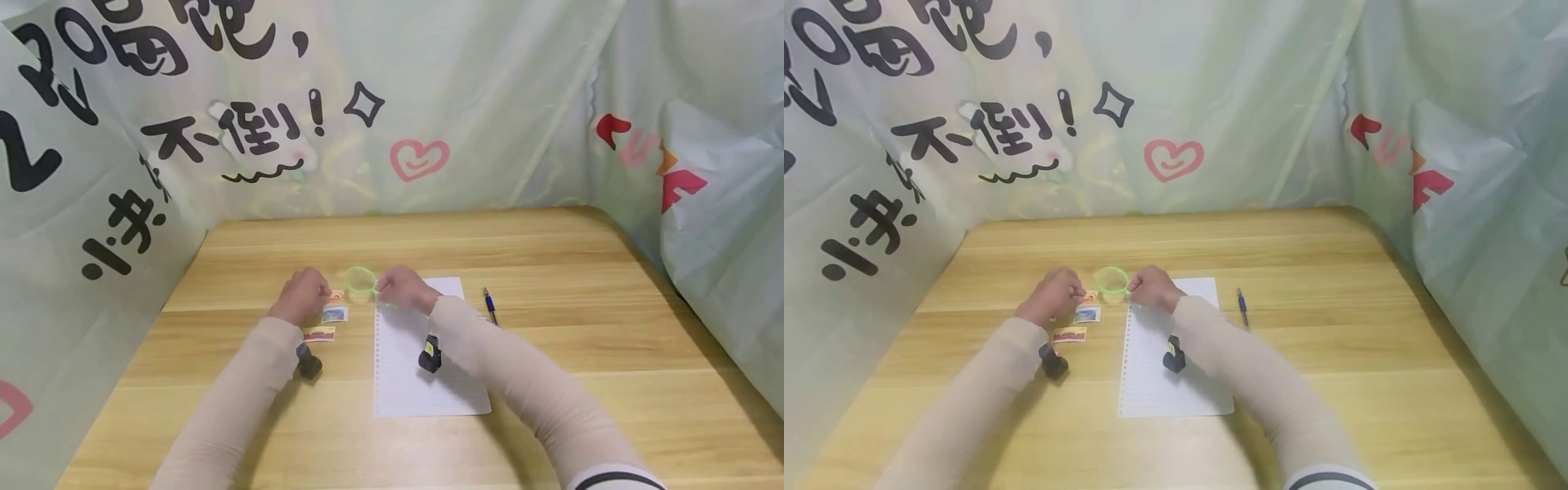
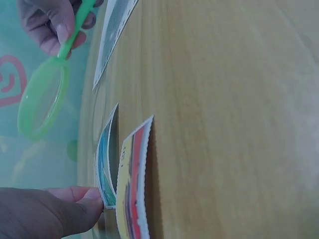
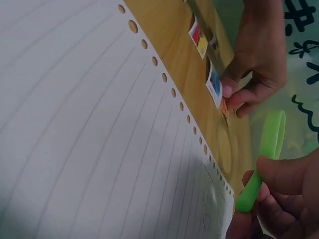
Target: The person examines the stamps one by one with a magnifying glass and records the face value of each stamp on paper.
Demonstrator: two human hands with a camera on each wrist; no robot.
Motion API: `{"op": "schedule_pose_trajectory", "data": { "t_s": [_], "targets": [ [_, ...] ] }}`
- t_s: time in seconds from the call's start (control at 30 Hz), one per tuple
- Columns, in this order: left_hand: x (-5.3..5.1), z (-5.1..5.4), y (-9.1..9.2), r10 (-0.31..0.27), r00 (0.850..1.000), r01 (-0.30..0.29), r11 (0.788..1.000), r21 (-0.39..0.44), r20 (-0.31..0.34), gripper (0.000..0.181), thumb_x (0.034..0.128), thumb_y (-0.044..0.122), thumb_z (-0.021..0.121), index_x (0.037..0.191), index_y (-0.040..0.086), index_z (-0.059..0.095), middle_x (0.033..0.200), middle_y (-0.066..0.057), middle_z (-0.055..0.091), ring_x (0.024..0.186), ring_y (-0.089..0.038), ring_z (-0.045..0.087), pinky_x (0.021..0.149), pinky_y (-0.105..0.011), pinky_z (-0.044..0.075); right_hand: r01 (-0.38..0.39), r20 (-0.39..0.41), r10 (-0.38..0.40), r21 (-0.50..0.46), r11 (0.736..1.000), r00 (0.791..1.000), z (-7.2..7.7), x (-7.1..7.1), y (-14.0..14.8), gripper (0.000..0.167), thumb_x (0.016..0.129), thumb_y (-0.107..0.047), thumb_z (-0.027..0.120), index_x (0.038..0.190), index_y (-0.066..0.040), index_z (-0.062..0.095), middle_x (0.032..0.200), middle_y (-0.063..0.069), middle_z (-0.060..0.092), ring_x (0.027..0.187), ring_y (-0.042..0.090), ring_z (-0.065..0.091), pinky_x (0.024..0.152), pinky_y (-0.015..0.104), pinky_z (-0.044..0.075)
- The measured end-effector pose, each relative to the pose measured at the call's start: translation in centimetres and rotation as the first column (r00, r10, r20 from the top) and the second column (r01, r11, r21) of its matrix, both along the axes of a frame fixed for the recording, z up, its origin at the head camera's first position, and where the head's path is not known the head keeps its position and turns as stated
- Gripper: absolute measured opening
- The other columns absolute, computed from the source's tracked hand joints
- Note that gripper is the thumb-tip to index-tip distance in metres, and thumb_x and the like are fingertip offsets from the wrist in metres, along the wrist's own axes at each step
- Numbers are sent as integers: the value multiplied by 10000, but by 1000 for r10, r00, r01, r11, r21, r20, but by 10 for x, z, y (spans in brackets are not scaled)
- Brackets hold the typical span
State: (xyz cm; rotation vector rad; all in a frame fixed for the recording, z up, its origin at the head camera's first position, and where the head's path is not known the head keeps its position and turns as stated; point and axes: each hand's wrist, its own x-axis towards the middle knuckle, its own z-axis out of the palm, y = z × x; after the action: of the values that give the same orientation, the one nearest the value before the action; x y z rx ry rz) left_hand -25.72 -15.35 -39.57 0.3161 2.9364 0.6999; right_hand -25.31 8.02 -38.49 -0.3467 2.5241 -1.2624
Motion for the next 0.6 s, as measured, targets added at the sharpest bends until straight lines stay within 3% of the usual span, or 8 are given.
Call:
{"op": "schedule_pose_trajectory", "data": {
  "t_s": [0.2, 0.27, 0.4, 0.6],
  "targets": [
    [3, 4, -2, 41, 998, -40, 999, -18, 53, 108, 844, 39, 707, 878, 127, 758, 1215, -108, 609, 1124, -391, 456, 970, -585, 351, -16, 2, 16, 25, 1000, 1000, -1, -4, -16, 136, 810, -26, 737, 941, 0, 710, 849, 54, 679, 755, 168, 585, 670, 247, 484],
    [3, 3, -4, 38, 998, -37, 999, -25, 57, 90, 849, 75, 725, 915, 126, 760, 1244, -109, 605, 1160, -410, 442, 999, -610, 317, -22, -9, 22, 42, 999, 1000, -1, -4, -21, 129, 799, -38, 747, 923, -20, 714, 847, 36, 673, 776, 175, 581, 703, 268, 478],
    [1, 2, -5, 9, 1000, -8, 999, -49, 27, 20, 845, 154, 747, 850, 135, 751, 1183, -91, 641, 1158, -395, 456, 1025, -606, 273, -26, -13, 27, 67, 997, 1000, -3, -4, -27, 130, 789, -47, 755, 912, -46, 711, 862, 26, 665, 809, 192, 587, 781, 330, 484],
    [-3, -1, -5, 0, 1000, 1, 999, -53, 15, 161, 830, 165, 761, 686, 153, 690, 1060, -71, 650, 1108, -375, 458, 1002, -580, 275, -26, -14, 28, 93, 995, 1000, -6, -6, -30, 143, 803, -53, 746, 942, -46, 712, 902, 26, 665, 843, 186, 586, 852, 367, 480]
  ]
}}
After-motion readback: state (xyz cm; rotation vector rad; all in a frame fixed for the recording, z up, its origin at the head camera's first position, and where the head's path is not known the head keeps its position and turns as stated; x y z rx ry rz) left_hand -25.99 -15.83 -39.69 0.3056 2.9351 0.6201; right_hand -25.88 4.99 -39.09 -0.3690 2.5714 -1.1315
